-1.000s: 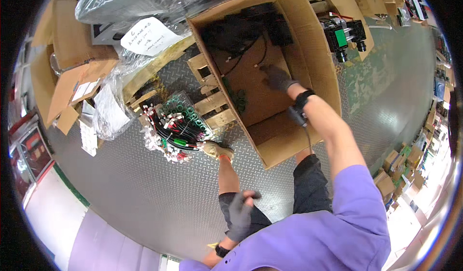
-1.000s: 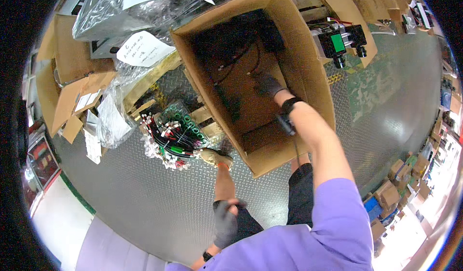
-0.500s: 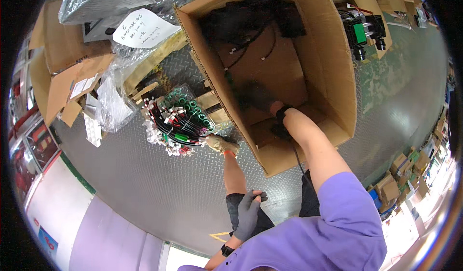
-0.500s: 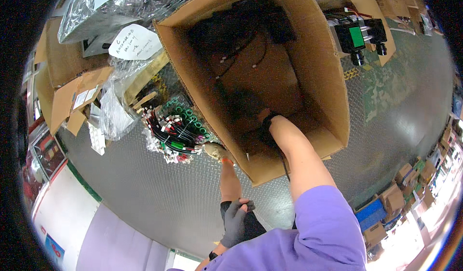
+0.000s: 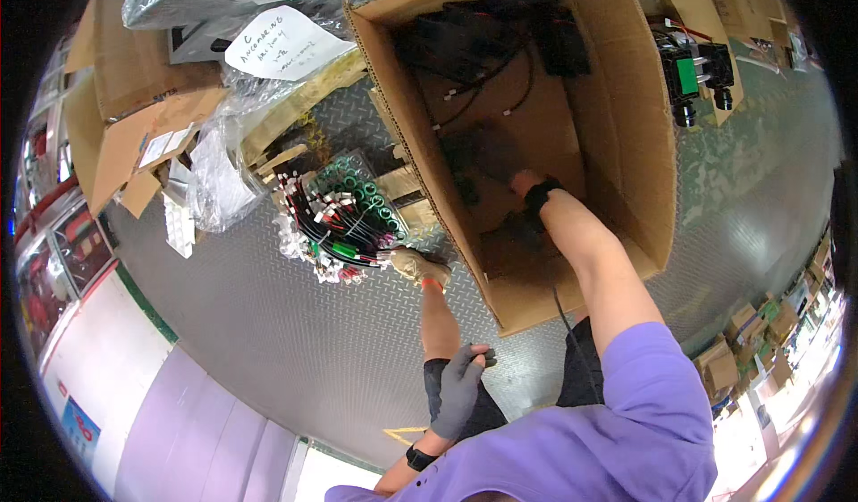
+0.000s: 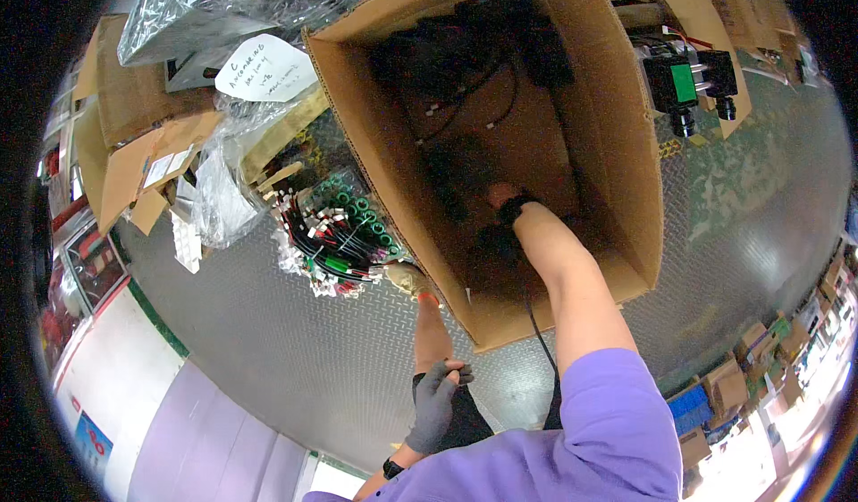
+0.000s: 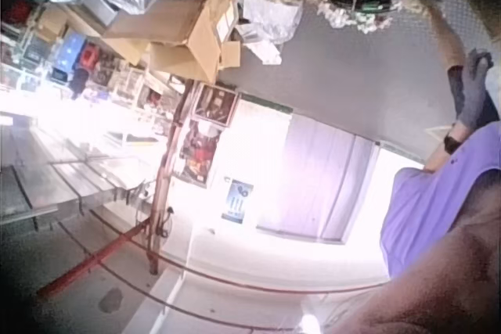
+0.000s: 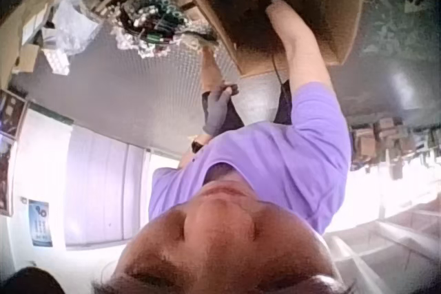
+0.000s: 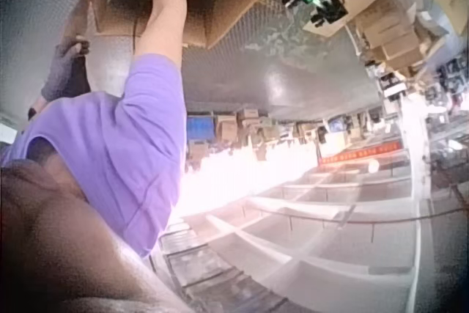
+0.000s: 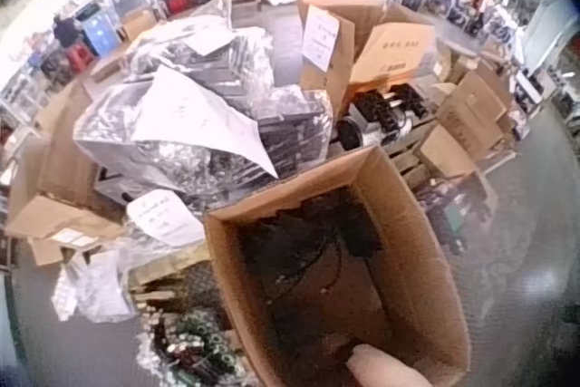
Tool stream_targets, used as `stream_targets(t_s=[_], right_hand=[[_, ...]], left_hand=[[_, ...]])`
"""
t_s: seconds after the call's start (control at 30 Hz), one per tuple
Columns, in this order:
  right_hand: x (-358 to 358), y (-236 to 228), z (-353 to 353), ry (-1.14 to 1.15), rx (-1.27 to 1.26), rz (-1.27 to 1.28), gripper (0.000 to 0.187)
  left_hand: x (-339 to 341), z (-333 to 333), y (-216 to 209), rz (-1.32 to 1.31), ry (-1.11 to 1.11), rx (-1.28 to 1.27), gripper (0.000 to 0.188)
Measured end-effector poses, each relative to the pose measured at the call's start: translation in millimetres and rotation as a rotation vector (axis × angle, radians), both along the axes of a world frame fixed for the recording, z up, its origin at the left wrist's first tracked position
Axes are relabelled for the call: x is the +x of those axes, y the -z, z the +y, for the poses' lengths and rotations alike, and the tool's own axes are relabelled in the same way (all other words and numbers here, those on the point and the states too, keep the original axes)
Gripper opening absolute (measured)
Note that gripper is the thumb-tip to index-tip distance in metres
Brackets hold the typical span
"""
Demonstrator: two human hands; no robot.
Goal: Assembling and organizing electronic unit components including casings, fans, and wiring harnesses.
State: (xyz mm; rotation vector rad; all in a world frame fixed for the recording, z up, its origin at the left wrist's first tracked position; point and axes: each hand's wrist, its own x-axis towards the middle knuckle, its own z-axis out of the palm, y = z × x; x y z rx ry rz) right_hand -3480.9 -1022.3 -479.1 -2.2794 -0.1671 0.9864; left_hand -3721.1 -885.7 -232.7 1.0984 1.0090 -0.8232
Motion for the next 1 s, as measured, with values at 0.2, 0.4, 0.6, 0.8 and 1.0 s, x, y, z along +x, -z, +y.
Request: stream_targets(t_s=[0.2,0.4,0.6,0.8,1.0], right_hand=[[-13.9,59.3,-20.1,-0.023,0.003,-0.489,0.024],[-0.7,54.0,9.6,0.198,0.297,0.023,0.023],[-15.8,68.6,-4.8,-0.279,0.083,-0.593,0.025],[-18.4,26.6,12.5,-0.003,0.258,-0.159,0.032],[-17.0,19.1,15.6,0.184,0.334,0.106,0.035]], left_hand=[[2.8,-4.3,9.7,0.003,0.01,-0.001,0.022],[7.6,-6.1,12.9,0.012,0.018,-0.002,0.023],[-5.2,0.5,20.9,0.015,-0.043,-0.027,0.023],[5.6,-5.9,21.4,0.018,-0.073,-0.05,0.024],[4.4,-1.2,26.2,0.015,-0.057,-0.041,0.023]])
